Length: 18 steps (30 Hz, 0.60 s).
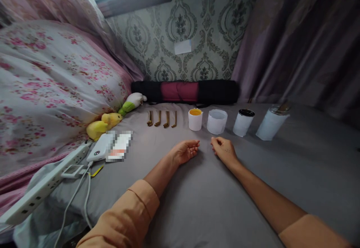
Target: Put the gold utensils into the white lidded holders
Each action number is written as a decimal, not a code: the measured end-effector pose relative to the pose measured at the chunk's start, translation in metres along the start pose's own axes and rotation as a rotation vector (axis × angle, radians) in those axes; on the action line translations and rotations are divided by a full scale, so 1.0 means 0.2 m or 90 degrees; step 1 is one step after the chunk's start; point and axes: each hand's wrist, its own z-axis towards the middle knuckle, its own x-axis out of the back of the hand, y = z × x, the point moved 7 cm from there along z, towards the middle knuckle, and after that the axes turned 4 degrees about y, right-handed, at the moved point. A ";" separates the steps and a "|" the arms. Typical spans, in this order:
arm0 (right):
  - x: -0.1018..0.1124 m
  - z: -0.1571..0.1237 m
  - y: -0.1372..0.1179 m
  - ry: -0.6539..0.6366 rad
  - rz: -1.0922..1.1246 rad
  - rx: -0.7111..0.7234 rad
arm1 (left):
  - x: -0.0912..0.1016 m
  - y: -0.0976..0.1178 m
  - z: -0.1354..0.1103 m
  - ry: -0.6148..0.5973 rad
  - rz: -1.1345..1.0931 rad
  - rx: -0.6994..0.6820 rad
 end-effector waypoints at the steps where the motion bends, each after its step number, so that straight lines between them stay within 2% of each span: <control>1: 0.00 0.00 0.00 0.000 -0.001 0.004 | 0.01 0.02 0.00 0.011 0.011 -0.009; 9: 0.00 0.00 0.01 0.003 -0.005 0.014 | 0.08 0.15 0.04 0.100 0.115 -0.111; 18: 0.00 0.00 0.00 -0.004 -0.007 0.010 | 0.20 0.35 0.10 0.228 0.307 -0.250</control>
